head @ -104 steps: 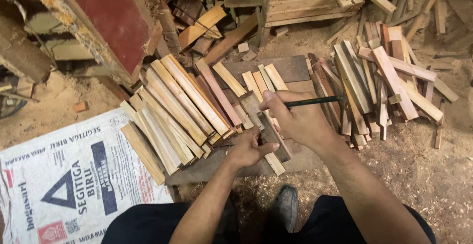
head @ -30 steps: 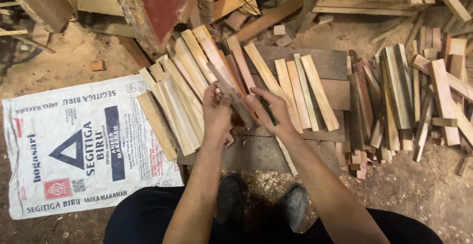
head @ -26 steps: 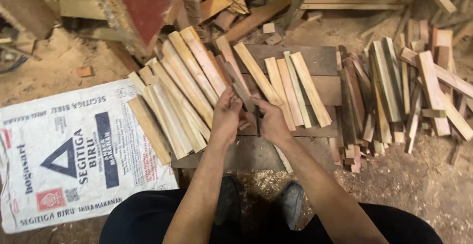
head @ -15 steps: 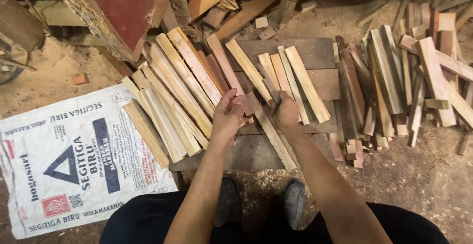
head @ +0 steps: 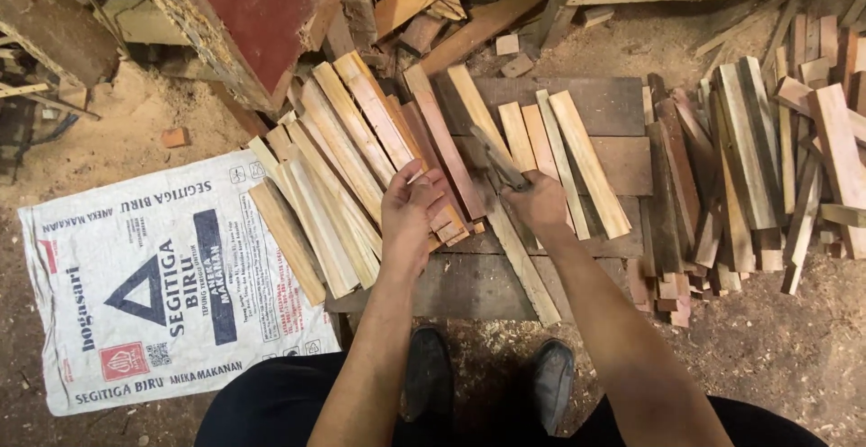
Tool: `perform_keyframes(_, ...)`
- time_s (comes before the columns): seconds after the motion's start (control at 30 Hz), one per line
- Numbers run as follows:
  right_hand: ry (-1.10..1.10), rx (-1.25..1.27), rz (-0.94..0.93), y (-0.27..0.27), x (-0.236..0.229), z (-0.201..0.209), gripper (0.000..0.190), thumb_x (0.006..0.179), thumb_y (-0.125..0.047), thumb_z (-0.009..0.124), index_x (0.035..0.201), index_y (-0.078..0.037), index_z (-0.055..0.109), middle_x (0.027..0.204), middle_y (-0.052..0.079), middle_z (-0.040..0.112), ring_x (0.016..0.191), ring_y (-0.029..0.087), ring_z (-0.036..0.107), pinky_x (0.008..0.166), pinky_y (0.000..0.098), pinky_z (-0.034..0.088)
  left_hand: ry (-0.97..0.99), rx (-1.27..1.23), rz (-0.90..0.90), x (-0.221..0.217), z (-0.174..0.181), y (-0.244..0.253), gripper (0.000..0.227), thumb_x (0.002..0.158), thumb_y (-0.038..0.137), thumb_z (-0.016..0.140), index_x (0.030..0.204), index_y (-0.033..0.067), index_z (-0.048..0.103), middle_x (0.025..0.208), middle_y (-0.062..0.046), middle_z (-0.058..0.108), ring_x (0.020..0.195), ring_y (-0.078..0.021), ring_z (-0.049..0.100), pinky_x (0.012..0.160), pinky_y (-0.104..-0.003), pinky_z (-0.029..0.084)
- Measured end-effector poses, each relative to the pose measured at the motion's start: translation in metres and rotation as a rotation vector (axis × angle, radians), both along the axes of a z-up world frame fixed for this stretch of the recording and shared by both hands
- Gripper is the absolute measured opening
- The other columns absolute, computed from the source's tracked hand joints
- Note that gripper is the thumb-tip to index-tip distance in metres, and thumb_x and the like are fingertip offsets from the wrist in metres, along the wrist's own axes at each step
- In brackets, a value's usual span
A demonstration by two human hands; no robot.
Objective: The person sits on the floor and picks up wooden planks from a pile. They use a pencil to mark the wood and then place the pieces back into the pile.
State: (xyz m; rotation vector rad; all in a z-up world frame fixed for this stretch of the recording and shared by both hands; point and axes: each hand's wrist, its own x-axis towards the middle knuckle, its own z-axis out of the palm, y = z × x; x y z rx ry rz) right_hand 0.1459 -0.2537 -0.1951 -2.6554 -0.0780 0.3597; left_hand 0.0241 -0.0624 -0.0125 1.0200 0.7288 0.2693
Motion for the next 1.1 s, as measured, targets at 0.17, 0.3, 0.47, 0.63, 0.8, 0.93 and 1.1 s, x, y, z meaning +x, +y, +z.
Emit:
perform_keyframes(0.17,0.006,0.598,-0.106,0.046,-0.051,0.098,0.037,0.076,-0.035,0.089,0.096,-0.006,0.081,0.082,0.024,0.075,0.090,0.051,0.071,0.076,0.0515,0.058,-0.016,0.022,0.016,-0.001,0.000,0.000,0.045,0.100,0.009,0.056,0.143,-0.0006,0.047,0.121,-0.024,0.066,0.112,-0.0348,0.069,0.093,-0.047,0.058)
perform_keyframes(0.3,-0.069,0.525,-0.199,0.021,-0.053,0.058,0.035,0.075,-0.040,0.092,0.093,-0.012,0.079,0.081,0.017,0.075,0.088,0.031,0.075,0.074,0.0392,0.058,-0.028,0.027,0.005,-0.001,0.000,-0.002,0.045,0.100,0.010,0.056,0.143,-0.0006,0.047,0.121,-0.023,0.066,0.111,-0.0335,0.069,0.092,-0.047,0.058)
perform_keyframes(0.47,0.031,-0.035,-0.067,-0.017,-0.104,0.025,0.029,0.088,-0.030,0.066,0.113,-0.016,0.073,0.086,0.015,0.077,0.090,0.037,0.076,0.080,0.0492,0.062,-0.028,0.085,-0.167,-0.007,0.014,-0.008,0.045,0.105,0.008,0.049,0.147,-0.0043,0.039,0.133,-0.035,0.056,0.127,-0.0500,0.056,0.102,-0.059,0.054)
perform_keyframes(0.63,0.043,-0.152,-0.027,-0.042,-0.133,0.009,0.039,0.084,-0.031,0.069,0.120,-0.017,0.071,0.084,0.017,0.076,0.084,0.040,0.076,0.077,0.0520,0.062,-0.007,0.099,-0.205,-0.002,0.009,-0.026,0.048,0.103,0.010,0.052,0.147,-0.0040,0.040,0.129,-0.031,0.060,0.123,-0.0436,0.062,0.101,-0.056,0.054)
perform_keyframes(0.8,0.019,-0.218,-0.094,-0.069,-0.135,0.020,0.044,0.085,-0.024,0.060,0.129,-0.025,0.068,0.078,0.014,0.074,0.081,0.038,0.076,0.075,0.0527,0.062,0.011,0.114,-0.208,-0.003,-0.002,-0.047,0.049,0.101,0.013,0.056,0.146,-0.0029,0.042,0.124,-0.026,0.063,0.116,-0.0355,0.067,0.097,-0.050,0.056)
perform_keyframes(0.93,-0.032,-0.018,-0.236,-0.085,-0.094,0.034,0.044,0.092,-0.049,0.068,0.123,-0.018,0.069,0.098,0.022,0.076,0.097,0.042,0.074,0.086,0.0524,0.059,0.032,0.144,-0.279,-0.004,-0.005,-0.063,0.047,0.101,0.011,0.054,0.145,-0.0024,0.046,0.126,-0.028,0.062,0.115,-0.0359,0.066,0.095,-0.048,0.056)
perform_keyframes(1.1,-0.147,-0.139,-0.301,-0.126,-0.022,0.006,0.046,0.091,-0.051,0.070,0.125,-0.020,0.069,0.097,0.015,0.077,0.096,0.036,0.075,0.087,0.0500,0.060,0.073,0.178,-0.407,-0.001,-0.006,-0.074,0.043,0.101,0.010,0.054,0.142,-0.0006,0.049,0.126,-0.031,0.064,0.116,-0.0411,0.067,0.095,-0.051,0.058)
